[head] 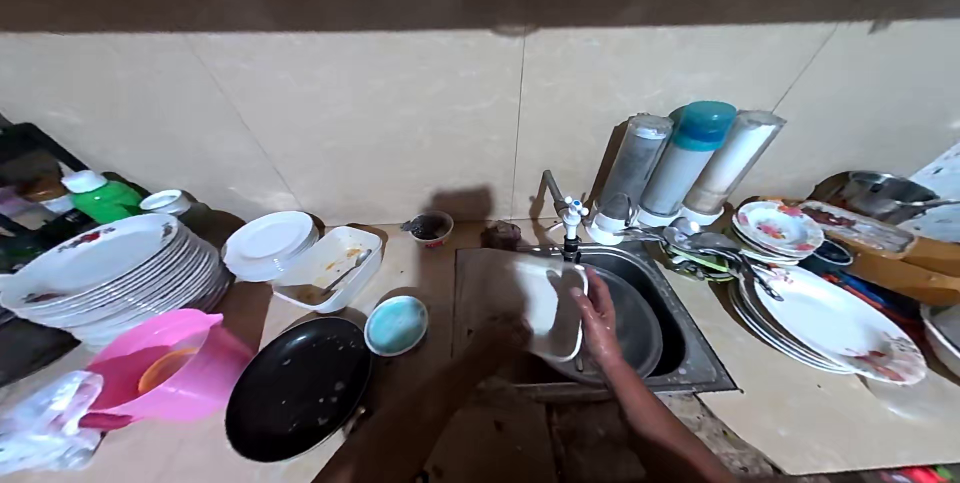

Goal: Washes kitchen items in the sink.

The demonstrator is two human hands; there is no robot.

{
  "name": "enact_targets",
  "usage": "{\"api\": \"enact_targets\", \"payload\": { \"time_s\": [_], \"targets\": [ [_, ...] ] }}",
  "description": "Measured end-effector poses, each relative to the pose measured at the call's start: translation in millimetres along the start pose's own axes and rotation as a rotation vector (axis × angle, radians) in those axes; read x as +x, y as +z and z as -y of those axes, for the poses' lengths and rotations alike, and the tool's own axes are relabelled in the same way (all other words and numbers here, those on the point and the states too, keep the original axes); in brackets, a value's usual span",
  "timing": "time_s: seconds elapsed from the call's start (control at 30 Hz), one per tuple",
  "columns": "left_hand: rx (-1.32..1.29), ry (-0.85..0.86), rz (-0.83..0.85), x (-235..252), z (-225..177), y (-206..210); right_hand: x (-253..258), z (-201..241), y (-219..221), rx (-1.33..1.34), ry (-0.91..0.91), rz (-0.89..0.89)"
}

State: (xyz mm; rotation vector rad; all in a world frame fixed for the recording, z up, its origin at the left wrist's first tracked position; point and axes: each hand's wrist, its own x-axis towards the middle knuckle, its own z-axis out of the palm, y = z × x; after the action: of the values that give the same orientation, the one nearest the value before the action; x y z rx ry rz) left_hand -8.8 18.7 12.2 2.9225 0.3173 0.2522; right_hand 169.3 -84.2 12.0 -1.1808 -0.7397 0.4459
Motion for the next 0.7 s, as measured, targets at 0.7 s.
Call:
{"api": "enact_targets", "payload": {
  "time_s": [0.7],
  "targets": [
    [-0.195, -0.143, -0.327, 46.0, -58.9, 17.3, -20.5, 22.8, 28.2, -0.085, 0.030, -0.148]
  ]
}}
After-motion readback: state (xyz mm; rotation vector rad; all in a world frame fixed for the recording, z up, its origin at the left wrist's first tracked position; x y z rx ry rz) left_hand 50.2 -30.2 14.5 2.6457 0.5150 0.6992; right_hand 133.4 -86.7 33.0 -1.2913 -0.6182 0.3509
